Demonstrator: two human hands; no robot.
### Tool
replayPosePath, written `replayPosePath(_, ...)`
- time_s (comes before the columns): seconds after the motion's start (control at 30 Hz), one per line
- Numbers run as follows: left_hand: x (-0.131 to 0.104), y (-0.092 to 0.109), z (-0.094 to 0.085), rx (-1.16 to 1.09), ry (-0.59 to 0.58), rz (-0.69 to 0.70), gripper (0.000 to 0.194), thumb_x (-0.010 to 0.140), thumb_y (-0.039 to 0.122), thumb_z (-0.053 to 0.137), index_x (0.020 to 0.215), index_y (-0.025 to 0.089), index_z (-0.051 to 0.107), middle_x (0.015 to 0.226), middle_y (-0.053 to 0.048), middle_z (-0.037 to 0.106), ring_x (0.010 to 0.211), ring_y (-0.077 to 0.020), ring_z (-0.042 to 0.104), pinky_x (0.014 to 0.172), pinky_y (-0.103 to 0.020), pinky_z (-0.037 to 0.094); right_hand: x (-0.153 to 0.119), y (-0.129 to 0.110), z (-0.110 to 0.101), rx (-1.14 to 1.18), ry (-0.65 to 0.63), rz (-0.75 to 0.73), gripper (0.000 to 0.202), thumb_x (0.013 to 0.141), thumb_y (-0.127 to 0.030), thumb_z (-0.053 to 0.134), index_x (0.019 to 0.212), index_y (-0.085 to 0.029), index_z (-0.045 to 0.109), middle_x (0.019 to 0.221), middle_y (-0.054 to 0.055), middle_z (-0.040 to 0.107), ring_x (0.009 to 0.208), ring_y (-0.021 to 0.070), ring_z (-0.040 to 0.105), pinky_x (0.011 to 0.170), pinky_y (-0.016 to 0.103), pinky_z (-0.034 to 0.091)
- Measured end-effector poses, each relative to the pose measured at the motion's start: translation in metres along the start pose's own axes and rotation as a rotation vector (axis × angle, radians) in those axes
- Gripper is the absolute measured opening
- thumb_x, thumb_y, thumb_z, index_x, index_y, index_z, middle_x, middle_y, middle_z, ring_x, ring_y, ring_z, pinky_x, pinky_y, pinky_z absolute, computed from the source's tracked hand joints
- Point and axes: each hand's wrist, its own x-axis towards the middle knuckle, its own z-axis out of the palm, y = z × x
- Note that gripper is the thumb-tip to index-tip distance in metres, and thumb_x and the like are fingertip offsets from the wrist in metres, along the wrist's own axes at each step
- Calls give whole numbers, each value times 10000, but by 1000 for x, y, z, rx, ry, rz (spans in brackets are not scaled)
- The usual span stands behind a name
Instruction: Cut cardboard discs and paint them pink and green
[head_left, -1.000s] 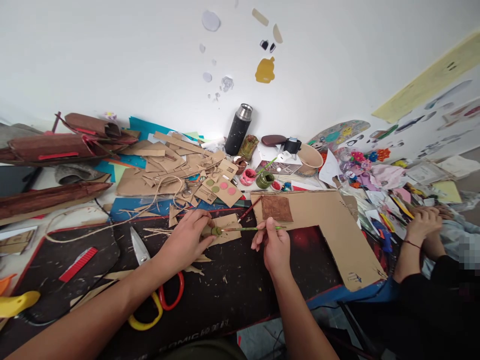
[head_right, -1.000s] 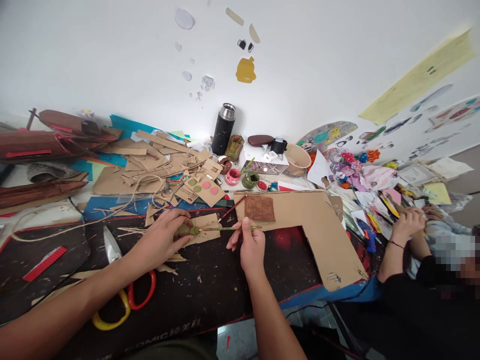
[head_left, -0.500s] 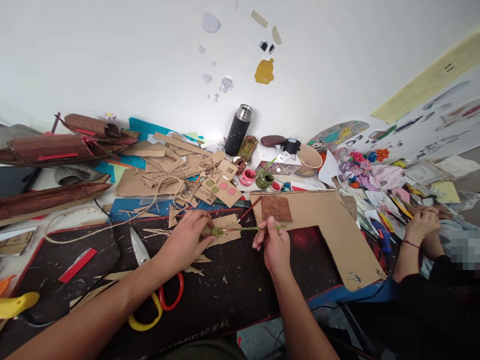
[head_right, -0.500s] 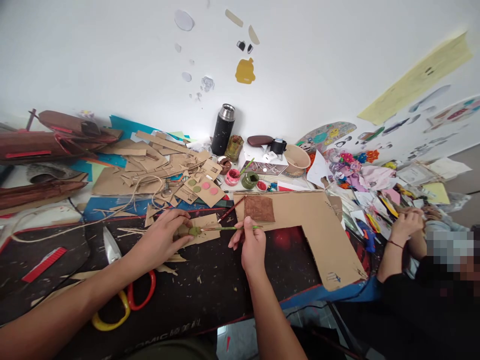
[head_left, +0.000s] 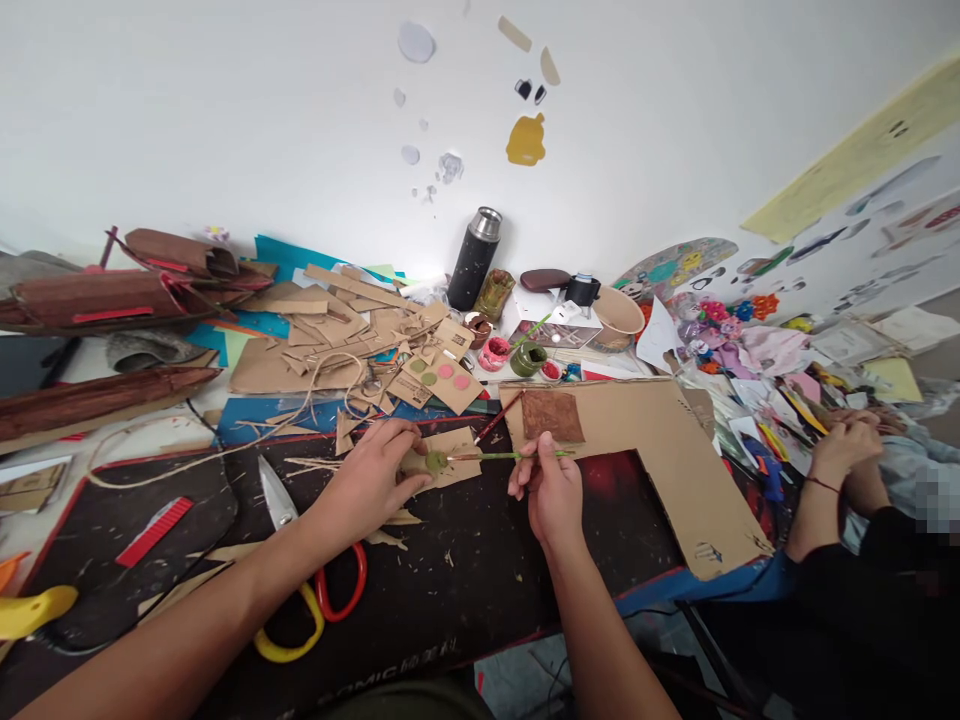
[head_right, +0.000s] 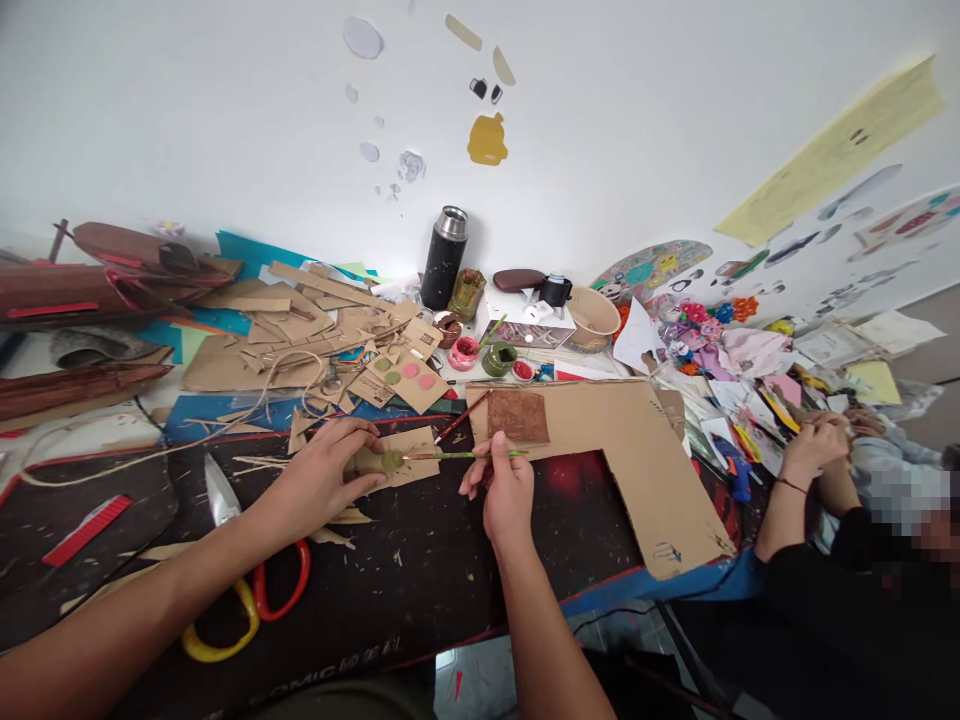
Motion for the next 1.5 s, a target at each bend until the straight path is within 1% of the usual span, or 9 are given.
replayPosePath(0.17, 1, 4, -2, 7, -8, 5, 236, 924, 308, 676, 1144, 236, 634, 1216, -83, 653, 1150, -309, 617, 1025, -471, 510, -1, -1, 0, 10, -25, 2, 526, 841, -683, 765, 736, -178, 663, 443, -55, 530, 344, 138, 566, 328, 207, 361)
replayPosePath(0.33, 1, 4, -1, 30, -9, 11, 212, 912, 302, 677, 1113, 237, 657, 1211, -83, 645, 1138, -307, 621, 1027, -468, 516, -2, 4, 2, 7, -33, 17, 532, 845, -691, 757, 739, -177, 670, 445, -53, 534, 342, 138, 566, 329, 208, 360)
replayPosePath(0.47, 1, 3, -1, 36, -16, 16, 169, 923, 304, 672, 1075, 232, 653, 1202, -87, 643, 1128, -305, 617, 1038, -478, 510, -1, 0, 2, 23, -24, 2, 519, 849, -682, 759, 742, -182, 667, 445, -57, 528, 346, 136, 564, 328, 205, 359)
replayPosePath(0.6, 1, 2, 0, 26, -15, 17, 172, 926, 307, 671, 1080, 234, 650, 1204, -87, 645, 1128, -308, 617, 1026, -477, 514, -2, -2, 3, 44, -22, 1, 504, 845, -666, 773, 740, -186, 664, 444, -62, 524, 343, 134, 558, 328, 205, 360)
replayPosePath(0.8, 0, 1, 1, 28, -14, 18, 197, 906, 315, 704, 1077, 231, 655, 1223, -88, 640, 1138, -313, 616, 1040, -482, 507, -2, 6, 7, 27, -49, 18, 530, 850, -688, 759, 740, -176, 681, 444, -54, 536, 340, 131, 564, 326, 197, 359)
replayPosePath(1.07, 1, 1, 0, 18, -16, 13, 186, 909, 306, 696, 1076, 228, 668, 1217, -85, 645, 1146, -309, 619, 1028, -472, 517, 0, -1, 3, 45, 8, -7, 528, 828, -683, 785, 736, -177, 667, 444, -59, 532, 346, 129, 569, 329, 192, 365)
replayPosePath(1.33, 0, 0, 2, 38, -11, 15, 194, 908, 297, 703, 1084, 227, 662, 1224, -81, 641, 1152, -306, 615, 1030, -458, 509, -3, 7, 7, 26, -47, 26, 556, 824, -706, 774, 719, -166, 687, 431, -50, 532, 333, 132, 567, 326, 197, 362)
replayPosePath(1.5, -1, -2, 3, 43, -15, 16, 197, 916, 313, 696, 1086, 220, 659, 1229, -83, 642, 1147, -307, 611, 1038, -468, 502, -1, 4, 2, 47, 5, 10, 537, 804, -688, 804, 727, -171, 682, 436, -55, 535, 339, 130, 564, 322, 192, 361)
